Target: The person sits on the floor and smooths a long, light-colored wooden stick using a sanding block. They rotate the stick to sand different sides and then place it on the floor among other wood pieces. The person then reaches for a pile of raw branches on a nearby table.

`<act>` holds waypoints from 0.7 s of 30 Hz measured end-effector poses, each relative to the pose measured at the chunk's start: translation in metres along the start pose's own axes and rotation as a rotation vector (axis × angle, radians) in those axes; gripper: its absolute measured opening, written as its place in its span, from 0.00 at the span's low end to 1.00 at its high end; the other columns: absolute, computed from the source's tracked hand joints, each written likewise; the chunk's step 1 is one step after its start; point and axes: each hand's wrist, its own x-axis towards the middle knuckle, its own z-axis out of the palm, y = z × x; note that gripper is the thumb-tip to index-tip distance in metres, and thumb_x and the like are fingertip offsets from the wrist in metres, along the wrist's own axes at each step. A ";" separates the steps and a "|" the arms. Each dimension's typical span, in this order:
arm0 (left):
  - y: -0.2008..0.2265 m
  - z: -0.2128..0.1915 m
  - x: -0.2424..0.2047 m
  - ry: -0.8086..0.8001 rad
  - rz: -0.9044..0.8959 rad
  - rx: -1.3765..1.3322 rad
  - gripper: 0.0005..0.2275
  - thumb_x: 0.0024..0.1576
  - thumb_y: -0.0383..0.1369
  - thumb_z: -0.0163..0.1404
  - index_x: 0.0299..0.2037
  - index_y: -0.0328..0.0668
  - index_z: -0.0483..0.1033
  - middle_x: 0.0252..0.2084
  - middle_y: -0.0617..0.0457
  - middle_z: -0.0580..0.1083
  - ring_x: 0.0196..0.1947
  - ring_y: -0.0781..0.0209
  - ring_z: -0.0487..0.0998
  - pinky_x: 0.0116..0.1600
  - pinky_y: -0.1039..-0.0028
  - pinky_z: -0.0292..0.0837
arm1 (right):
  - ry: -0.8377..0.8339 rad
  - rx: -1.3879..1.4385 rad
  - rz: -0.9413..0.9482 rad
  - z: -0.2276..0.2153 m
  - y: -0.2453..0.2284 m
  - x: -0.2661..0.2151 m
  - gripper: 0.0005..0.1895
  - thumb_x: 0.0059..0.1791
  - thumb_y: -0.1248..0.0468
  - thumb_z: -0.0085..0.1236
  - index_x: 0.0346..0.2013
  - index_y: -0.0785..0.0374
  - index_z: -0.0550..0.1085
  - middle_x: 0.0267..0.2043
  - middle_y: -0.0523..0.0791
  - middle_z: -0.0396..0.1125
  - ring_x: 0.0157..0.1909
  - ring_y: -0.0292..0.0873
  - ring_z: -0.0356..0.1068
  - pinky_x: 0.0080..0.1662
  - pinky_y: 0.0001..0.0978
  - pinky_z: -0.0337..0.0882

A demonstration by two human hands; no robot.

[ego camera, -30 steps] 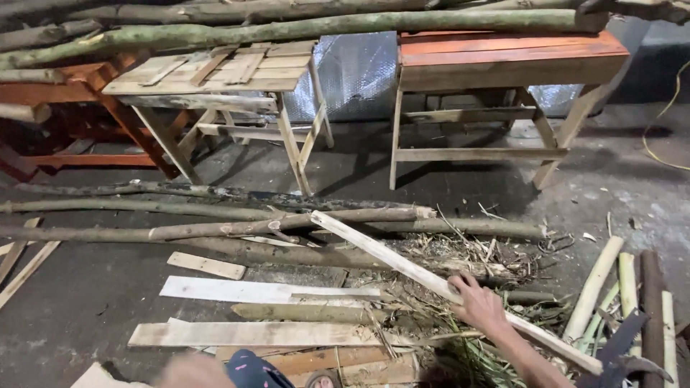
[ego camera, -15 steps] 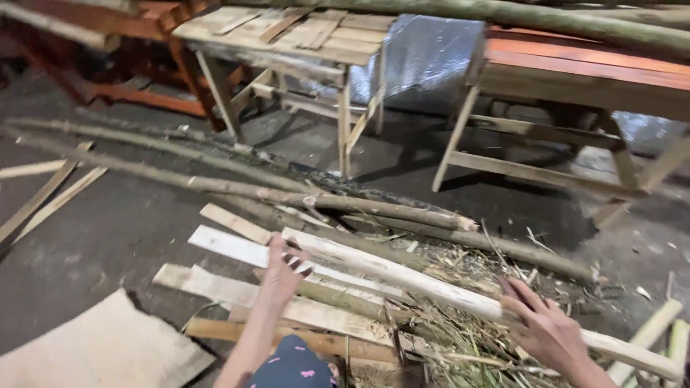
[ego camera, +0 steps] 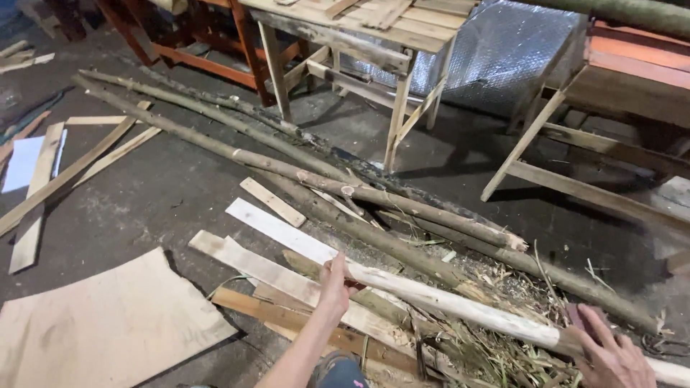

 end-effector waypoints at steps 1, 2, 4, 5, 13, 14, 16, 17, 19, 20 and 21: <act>0.002 0.005 -0.008 0.041 0.003 -0.007 0.14 0.57 0.38 0.45 0.43 0.38 0.56 0.38 0.45 0.62 0.34 0.50 0.71 0.46 0.55 0.77 | 0.021 -0.015 0.014 -0.005 -0.002 0.005 0.24 0.33 0.46 0.57 0.43 0.30 0.64 0.75 0.31 0.43 0.35 0.32 0.72 0.49 0.33 0.80; 0.000 0.003 -0.004 0.043 0.001 -0.007 0.14 0.57 0.38 0.45 0.43 0.38 0.56 0.38 0.45 0.62 0.34 0.50 0.71 0.46 0.55 0.77 | 0.018 -0.016 0.012 -0.002 0.001 0.011 0.24 0.33 0.46 0.57 0.43 0.30 0.64 0.75 0.31 0.43 0.35 0.32 0.72 0.49 0.33 0.80; -0.003 0.000 0.004 0.044 0.119 -0.059 0.08 0.57 0.36 0.44 0.37 0.43 0.58 0.31 0.52 0.61 0.28 0.60 0.64 0.32 0.71 0.62 | 0.020 -0.060 -0.016 0.005 0.006 0.023 0.33 0.33 0.37 0.50 0.52 0.28 0.58 0.77 0.33 0.38 0.36 0.33 0.70 0.46 0.31 0.78; -0.004 0.001 0.005 0.045 0.119 -0.057 0.08 0.57 0.36 0.44 0.37 0.43 0.58 0.31 0.52 0.61 0.28 0.60 0.64 0.32 0.71 0.62 | 0.019 -0.059 -0.016 0.002 0.005 0.026 0.33 0.33 0.37 0.50 0.52 0.28 0.58 0.77 0.33 0.38 0.36 0.33 0.70 0.46 0.31 0.78; -0.016 -0.010 0.044 0.074 0.141 0.170 0.10 0.61 0.34 0.39 0.40 0.31 0.63 0.29 0.50 0.61 0.22 0.62 0.65 0.30 0.76 0.70 | -0.461 0.031 0.167 -0.006 -0.005 0.030 0.33 0.46 0.41 0.28 0.64 0.17 0.33 0.54 0.30 0.67 0.41 0.34 0.81 0.47 0.33 0.84; -0.017 -0.013 0.048 0.074 0.138 0.170 0.10 0.61 0.34 0.39 0.40 0.31 0.63 0.29 0.50 0.61 0.22 0.62 0.65 0.30 0.76 0.70 | -0.465 0.029 0.167 0.010 0.002 0.026 0.33 0.46 0.41 0.28 0.64 0.17 0.33 0.54 0.30 0.67 0.41 0.34 0.81 0.47 0.33 0.84; -0.021 -0.019 0.057 0.106 0.042 0.182 0.16 0.59 0.37 0.41 0.53 0.34 0.59 0.39 0.45 0.65 0.26 0.59 0.70 0.29 0.75 0.69 | -0.297 0.080 0.056 0.042 0.018 0.016 0.30 0.41 0.43 0.47 0.57 0.21 0.55 0.61 0.14 0.55 0.67 0.32 0.58 0.66 0.30 0.66; -0.022 -0.023 0.063 0.104 0.035 0.183 0.16 0.59 0.37 0.41 0.53 0.34 0.59 0.39 0.45 0.65 0.26 0.59 0.70 0.29 0.75 0.69 | -0.303 0.076 0.059 0.058 0.025 0.013 0.30 0.41 0.43 0.47 0.57 0.21 0.55 0.61 0.14 0.55 0.67 0.32 0.58 0.66 0.30 0.66; -0.025 -0.028 0.076 0.096 -0.004 0.142 0.14 0.58 0.34 0.43 0.51 0.34 0.61 0.42 0.43 0.66 0.34 0.52 0.72 0.39 0.66 0.73 | -0.340 0.453 0.134 0.091 0.041 0.001 0.22 0.39 0.49 0.56 0.48 0.29 0.71 0.44 0.28 0.75 0.42 0.30 0.79 0.43 0.20 0.81; -0.023 -0.025 0.077 0.090 -0.010 0.148 0.14 0.58 0.34 0.43 0.51 0.34 0.61 0.42 0.43 0.66 0.34 0.52 0.72 0.39 0.66 0.73 | -0.344 0.452 0.143 0.076 0.032 -0.003 0.22 0.39 0.49 0.56 0.48 0.29 0.71 0.44 0.28 0.75 0.42 0.30 0.79 0.43 0.20 0.81; -0.021 -0.021 0.077 0.140 -0.027 0.155 0.17 0.58 0.33 0.44 0.55 0.37 0.58 0.49 0.42 0.63 0.41 0.47 0.71 0.46 0.62 0.73 | -0.395 0.570 0.324 0.061 0.023 -0.007 0.20 0.40 0.51 0.57 0.48 0.37 0.73 0.40 0.33 0.78 0.41 0.35 0.80 0.43 0.25 0.78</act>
